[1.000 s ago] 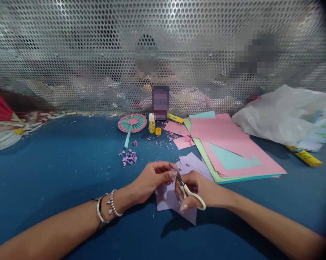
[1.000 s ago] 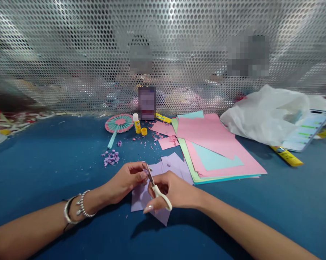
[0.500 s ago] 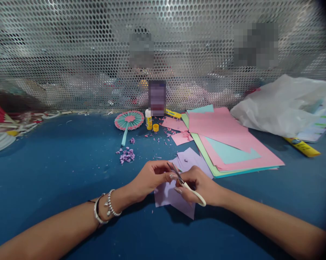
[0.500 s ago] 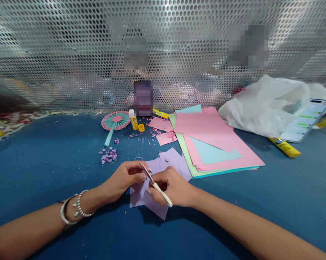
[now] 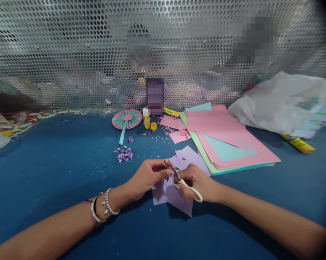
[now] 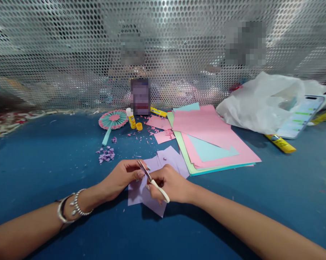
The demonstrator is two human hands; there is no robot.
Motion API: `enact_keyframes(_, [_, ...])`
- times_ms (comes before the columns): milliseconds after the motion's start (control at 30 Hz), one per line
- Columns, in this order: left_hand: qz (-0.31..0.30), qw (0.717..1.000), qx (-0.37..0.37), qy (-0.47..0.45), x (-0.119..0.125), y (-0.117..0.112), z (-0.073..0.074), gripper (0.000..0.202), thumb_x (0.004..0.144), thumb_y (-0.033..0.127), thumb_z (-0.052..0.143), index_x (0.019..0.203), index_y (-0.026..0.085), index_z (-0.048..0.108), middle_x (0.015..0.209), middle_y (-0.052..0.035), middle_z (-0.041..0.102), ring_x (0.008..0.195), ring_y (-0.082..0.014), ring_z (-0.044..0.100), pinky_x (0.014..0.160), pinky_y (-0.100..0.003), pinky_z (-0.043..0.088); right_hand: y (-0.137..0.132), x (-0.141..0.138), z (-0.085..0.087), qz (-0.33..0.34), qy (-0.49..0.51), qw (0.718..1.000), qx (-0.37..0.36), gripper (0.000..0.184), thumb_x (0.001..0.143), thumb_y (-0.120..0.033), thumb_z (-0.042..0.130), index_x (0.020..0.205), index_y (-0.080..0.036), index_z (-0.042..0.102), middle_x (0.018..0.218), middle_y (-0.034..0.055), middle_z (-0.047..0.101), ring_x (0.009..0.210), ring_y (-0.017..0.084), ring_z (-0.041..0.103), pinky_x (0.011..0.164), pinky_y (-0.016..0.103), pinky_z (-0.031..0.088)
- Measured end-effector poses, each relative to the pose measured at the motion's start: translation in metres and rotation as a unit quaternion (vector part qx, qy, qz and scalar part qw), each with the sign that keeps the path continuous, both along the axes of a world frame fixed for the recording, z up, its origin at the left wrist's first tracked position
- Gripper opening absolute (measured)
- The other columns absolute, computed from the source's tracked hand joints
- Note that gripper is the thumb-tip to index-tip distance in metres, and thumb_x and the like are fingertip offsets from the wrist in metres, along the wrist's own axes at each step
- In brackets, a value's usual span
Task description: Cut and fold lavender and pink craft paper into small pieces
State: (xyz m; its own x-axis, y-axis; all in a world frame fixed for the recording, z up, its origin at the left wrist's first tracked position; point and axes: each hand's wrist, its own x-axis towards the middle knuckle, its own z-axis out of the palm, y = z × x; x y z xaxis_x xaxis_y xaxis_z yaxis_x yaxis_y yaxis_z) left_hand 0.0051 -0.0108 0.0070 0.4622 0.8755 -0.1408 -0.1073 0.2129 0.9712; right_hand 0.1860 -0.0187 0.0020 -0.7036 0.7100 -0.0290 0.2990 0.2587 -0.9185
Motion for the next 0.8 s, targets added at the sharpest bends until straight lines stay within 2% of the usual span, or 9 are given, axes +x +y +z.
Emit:
enact_keyframes(267, [-0.012, 1.0, 0.023, -0.003, -0.0005, 0.0008, -0.0021, 0.009, 0.073, 0.025, 0.064, 0.074, 0.018, 0.07, 0.064, -0.0026, 0.057, 0.058, -0.0111, 0.046, 0.057, -0.023, 0.033, -0.001, -0.0021, 0.0025, -0.015, 0.005, 1.0, -0.016, 0.021, 0.068, -0.008, 0.045, 0.049, -0.016, 0.044, 0.04, -0.0053, 0.048, 0.036, 0.004, 0.037, 0.036, 0.017, 0.025])
enact_keyframes(467, [-0.003, 1.0, 0.023, 0.0, -0.0001, 0.0003, -0.0019, 0.011, 0.073, 0.028, 0.064, 0.073, 0.018, 0.07, 0.064, -0.0036, 0.058, 0.057, -0.0117, 0.045, 0.055, -0.023, 0.032, 0.002, 0.0006, -0.0003, 0.009, 0.014, 0.999, -0.033, 0.023, 0.071, -0.008, 0.046, 0.049, -0.016, 0.045, 0.043, -0.0044, 0.051, 0.038, 0.004, 0.042, 0.039, 0.016, 0.029])
enact_keyframes(667, [-0.001, 1.0, 0.012, -0.006, -0.0002, 0.0014, -0.0045, 0.022, 0.077, 0.035, 0.061, 0.078, 0.016, 0.07, 0.062, -0.0023, 0.054, 0.056, -0.0102, 0.044, 0.055, -0.022, 0.031, 0.0035, 0.0032, 0.001, 0.032, 0.038, 0.992, -0.113, 0.029, 0.081, -0.024, 0.05, 0.053, -0.015, 0.049, 0.046, -0.0022, 0.054, 0.039, 0.005, 0.044, 0.039, 0.017, 0.033])
enact_keyframes(800, [-0.022, 1.0, 0.01, 0.001, -0.0012, 0.003, -0.0072, 0.024, 0.079, 0.037, 0.059, 0.079, 0.014, 0.069, 0.062, -0.0017, 0.054, 0.057, -0.0098, 0.044, 0.056, -0.022, 0.032, 0.0033, 0.0027, 0.0008, 0.032, 0.05, 0.99, -0.13, 0.031, 0.081, -0.03, 0.053, 0.054, -0.014, 0.05, 0.046, -0.0019, 0.055, 0.038, 0.005, 0.044, 0.037, 0.016, 0.033])
